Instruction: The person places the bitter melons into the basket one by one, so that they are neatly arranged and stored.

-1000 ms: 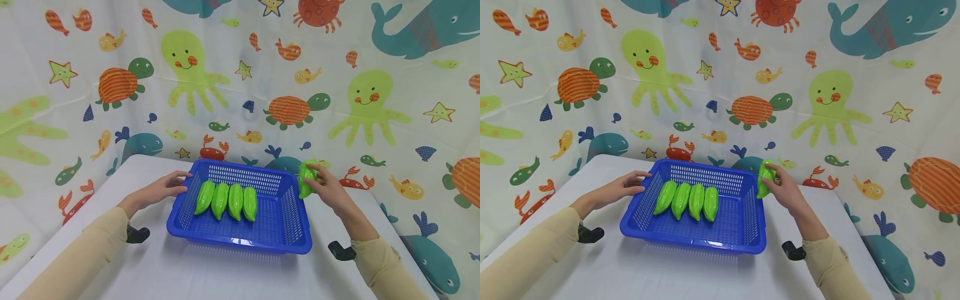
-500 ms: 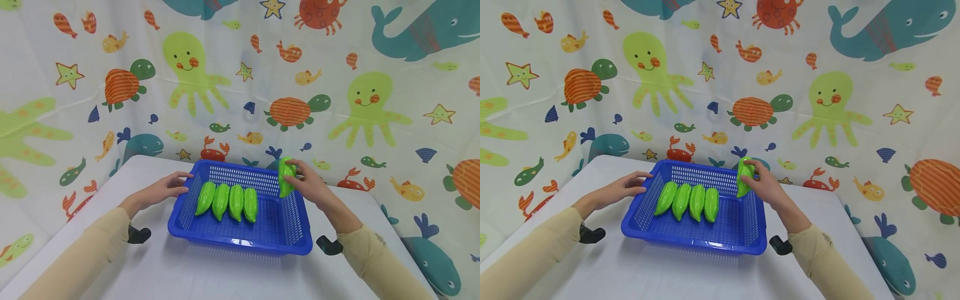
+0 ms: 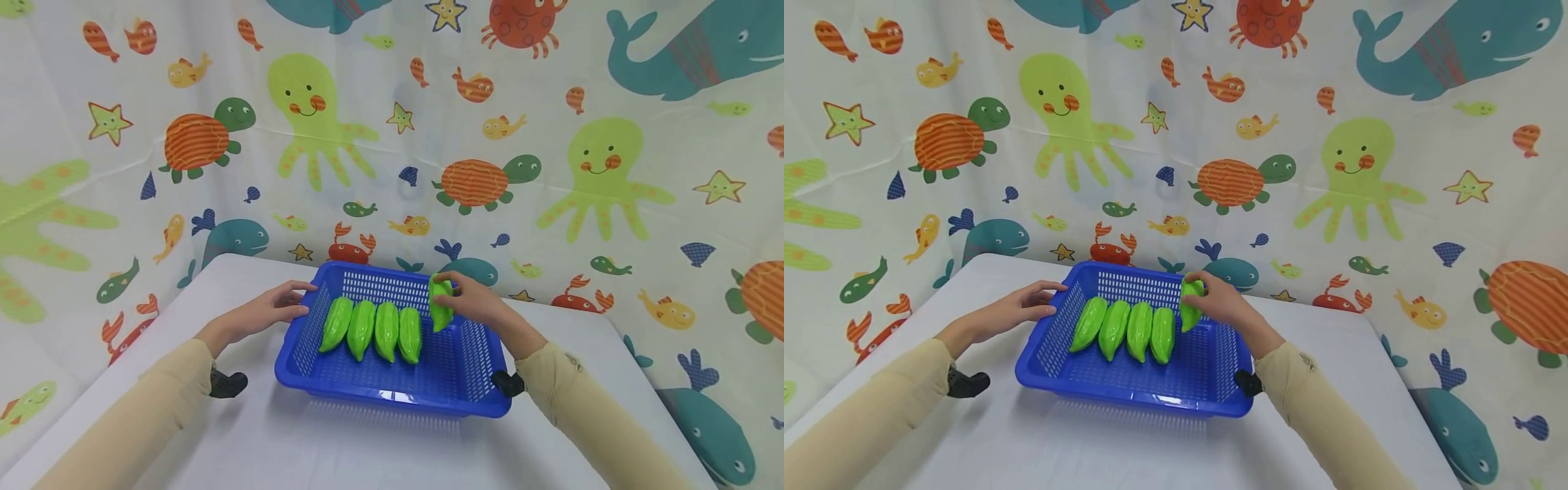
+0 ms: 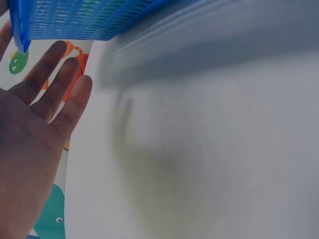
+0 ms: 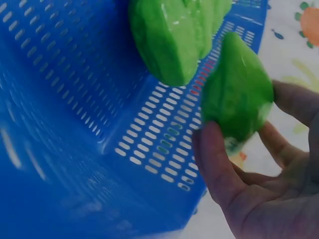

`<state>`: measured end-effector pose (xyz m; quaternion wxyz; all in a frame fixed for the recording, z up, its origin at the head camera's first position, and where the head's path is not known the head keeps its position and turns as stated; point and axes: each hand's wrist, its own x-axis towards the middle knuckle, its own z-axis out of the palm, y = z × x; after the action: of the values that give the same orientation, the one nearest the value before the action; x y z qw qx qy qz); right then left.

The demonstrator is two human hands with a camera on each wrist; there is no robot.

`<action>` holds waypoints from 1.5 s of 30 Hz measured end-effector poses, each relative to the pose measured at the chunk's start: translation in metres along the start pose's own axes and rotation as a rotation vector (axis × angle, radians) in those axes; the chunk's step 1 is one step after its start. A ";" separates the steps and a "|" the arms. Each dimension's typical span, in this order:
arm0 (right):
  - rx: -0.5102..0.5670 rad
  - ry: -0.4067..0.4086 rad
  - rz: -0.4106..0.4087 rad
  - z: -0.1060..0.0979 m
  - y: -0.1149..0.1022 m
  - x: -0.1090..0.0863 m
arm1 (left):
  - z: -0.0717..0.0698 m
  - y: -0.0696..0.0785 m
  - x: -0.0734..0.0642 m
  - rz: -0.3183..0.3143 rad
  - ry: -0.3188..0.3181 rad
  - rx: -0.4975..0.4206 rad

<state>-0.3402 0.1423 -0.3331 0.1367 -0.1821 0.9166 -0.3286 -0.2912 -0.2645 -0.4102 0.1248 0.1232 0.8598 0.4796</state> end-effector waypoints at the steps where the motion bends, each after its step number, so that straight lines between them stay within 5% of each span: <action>1: -0.004 -0.022 0.004 0.002 0.000 0.002 | 0.000 0.000 0.000 0.002 0.000 0.002; 8: -0.102 -0.149 0.064 0.011 0.000 0.012 | 0.000 0.000 0.001 0.005 0.002 0.006; 13: -0.073 -0.197 0.137 0.019 0.003 0.016 | 0.000 0.000 0.001 0.003 0.001 0.001; 28: -0.042 -0.169 0.192 0.041 0.014 0.019 | 0.000 0.000 0.002 -0.004 -0.003 0.008; 45: -0.042 -0.189 0.202 0.040 0.015 0.016 | 0.000 0.000 0.002 -0.002 -0.004 0.008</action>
<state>-0.3437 0.1241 -0.3750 0.2511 -0.1219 0.9200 -0.2752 -0.2934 -0.2639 -0.4108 0.1265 0.1239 0.8616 0.4757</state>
